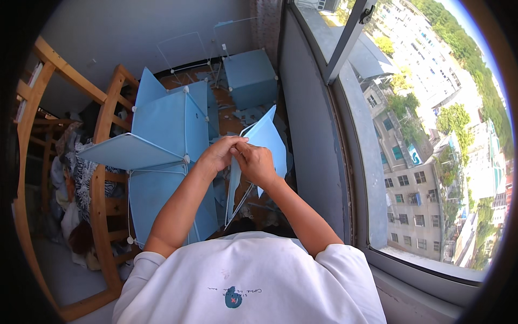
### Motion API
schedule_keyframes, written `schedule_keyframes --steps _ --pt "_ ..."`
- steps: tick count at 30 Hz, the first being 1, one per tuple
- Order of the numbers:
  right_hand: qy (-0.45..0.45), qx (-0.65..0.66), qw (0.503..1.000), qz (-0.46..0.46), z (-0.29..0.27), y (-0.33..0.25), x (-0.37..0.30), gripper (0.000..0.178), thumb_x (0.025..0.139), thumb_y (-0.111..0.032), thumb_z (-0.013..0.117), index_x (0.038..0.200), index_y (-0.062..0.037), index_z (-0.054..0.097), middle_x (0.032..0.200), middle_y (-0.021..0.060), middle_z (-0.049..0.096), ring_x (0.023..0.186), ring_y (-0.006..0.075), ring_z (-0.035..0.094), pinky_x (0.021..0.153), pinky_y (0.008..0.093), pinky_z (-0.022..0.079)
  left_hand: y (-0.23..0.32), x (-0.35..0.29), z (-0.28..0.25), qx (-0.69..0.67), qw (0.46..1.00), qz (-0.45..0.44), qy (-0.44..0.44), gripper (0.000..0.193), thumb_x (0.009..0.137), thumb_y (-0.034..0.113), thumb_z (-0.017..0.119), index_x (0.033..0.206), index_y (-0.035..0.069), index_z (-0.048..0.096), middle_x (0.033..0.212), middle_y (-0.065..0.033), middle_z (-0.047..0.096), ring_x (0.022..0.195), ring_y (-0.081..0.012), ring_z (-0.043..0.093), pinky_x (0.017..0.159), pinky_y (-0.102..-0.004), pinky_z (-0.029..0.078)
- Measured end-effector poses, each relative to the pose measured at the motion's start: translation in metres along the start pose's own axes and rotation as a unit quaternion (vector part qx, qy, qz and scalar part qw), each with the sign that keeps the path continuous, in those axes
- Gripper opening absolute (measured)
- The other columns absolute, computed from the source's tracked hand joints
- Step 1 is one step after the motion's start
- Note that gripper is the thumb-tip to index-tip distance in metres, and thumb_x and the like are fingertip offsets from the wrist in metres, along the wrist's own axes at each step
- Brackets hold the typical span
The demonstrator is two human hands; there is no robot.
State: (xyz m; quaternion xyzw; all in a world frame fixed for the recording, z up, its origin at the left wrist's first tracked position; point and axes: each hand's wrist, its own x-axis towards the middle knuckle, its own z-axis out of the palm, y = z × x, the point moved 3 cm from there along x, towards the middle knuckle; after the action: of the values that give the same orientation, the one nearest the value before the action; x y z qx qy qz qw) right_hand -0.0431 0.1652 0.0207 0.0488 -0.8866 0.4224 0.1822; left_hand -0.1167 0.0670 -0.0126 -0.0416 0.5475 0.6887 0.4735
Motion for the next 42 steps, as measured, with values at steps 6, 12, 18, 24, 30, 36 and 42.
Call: schedule_keyframes --steps 6,12,18,24,30,36,42 --pt "0.012 -0.082 0.995 -0.061 0.000 -0.004 -0.002 0.019 0.082 -0.015 0.059 0.069 -0.0032 0.051 0.062 0.0106 0.057 0.053 0.0288 0.056 0.047 0.0358 0.042 -0.005 0.025 -0.007 0.013 0.996 0.074 0.057 0.010 0.082 0.014 0.058 0.084 0.004 0.056 0.071 -0.0039 0.057 0.059 -0.0116 0.054 0.050 -0.0249 0.044" --pt "0.006 -0.136 0.985 -0.108 0.002 -0.009 -0.013 0.027 0.079 -0.014 0.063 0.061 -0.0058 0.045 0.056 0.0070 0.050 0.049 0.0248 0.053 0.043 0.0342 0.039 0.001 0.027 -0.003 0.124 0.960 0.144 0.205 0.011 0.082 0.013 0.055 0.082 0.002 0.054 0.062 -0.0032 0.051 0.049 -0.0094 0.047 0.043 -0.0245 0.039" --pt "0.023 -0.145 0.982 -0.115 -0.003 -0.008 -0.020 0.028 0.079 -0.014 0.063 0.061 -0.0058 0.043 0.055 0.0070 0.048 0.048 0.0243 0.051 0.042 0.0342 0.038 -0.009 0.042 -0.005 0.119 0.940 0.181 0.263 0.015 0.081 0.017 0.054 0.076 0.003 0.052 0.054 -0.0030 0.047 0.042 -0.0101 0.042 0.037 -0.0262 0.034" --pt "0.017 -0.132 0.981 -0.142 -0.010 -0.003 -0.019 0.029 0.082 -0.016 0.061 0.061 -0.0053 0.043 0.055 0.0079 0.048 0.047 0.0263 0.049 0.042 0.0339 0.038 -0.016 0.050 -0.004 0.083 0.930 0.176 0.310 0.014 0.074 0.011 0.054 0.074 -0.003 0.056 0.059 -0.0065 0.054 0.051 -0.0133 0.049 0.046 -0.0314 0.039" --pt "0.006 0.214 0.956 0.199 0.016 0.021 -0.034 0.038 0.092 -0.027 0.051 0.065 -0.0030 0.041 0.056 -0.0001 0.036 0.052 0.0089 0.033 0.047 0.0288 0.031 -0.011 0.040 0.001 -0.029 0.951 0.174 0.255 0.020 0.085 0.018 0.055 0.075 0.001 0.055 0.055 -0.0022 0.048 0.046 -0.0106 0.045 0.040 -0.0276 0.035" --pt "0.042 0.329 0.897 0.291 0.033 0.033 -0.052 0.033 0.093 -0.028 0.050 0.068 -0.0065 0.046 0.062 -0.0069 0.036 0.058 0.0035 0.031 0.052 0.0220 0.028 -0.008 0.031 0.017 0.041 0.933 0.270 0.233 0.021 0.092 0.022 0.051 0.077 0.008 0.050 0.054 0.0039 0.038 0.043 -0.0040 0.033 0.037 -0.0215 0.025" --pt "0.059 0.422 0.837 0.344 0.044 0.051 -0.052 0.028 0.091 -0.028 0.053 0.074 -0.0065 0.058 0.063 -0.0060 0.048 0.056 0.0041 0.040 0.052 0.0204 0.033 -0.005 0.022 0.025 0.044 0.933 0.289 0.209 0.024 0.093 0.023 0.050 0.075 0.007 0.052 0.054 0.0059 0.039 0.043 -0.0034 0.033 0.038 -0.0215 0.024"
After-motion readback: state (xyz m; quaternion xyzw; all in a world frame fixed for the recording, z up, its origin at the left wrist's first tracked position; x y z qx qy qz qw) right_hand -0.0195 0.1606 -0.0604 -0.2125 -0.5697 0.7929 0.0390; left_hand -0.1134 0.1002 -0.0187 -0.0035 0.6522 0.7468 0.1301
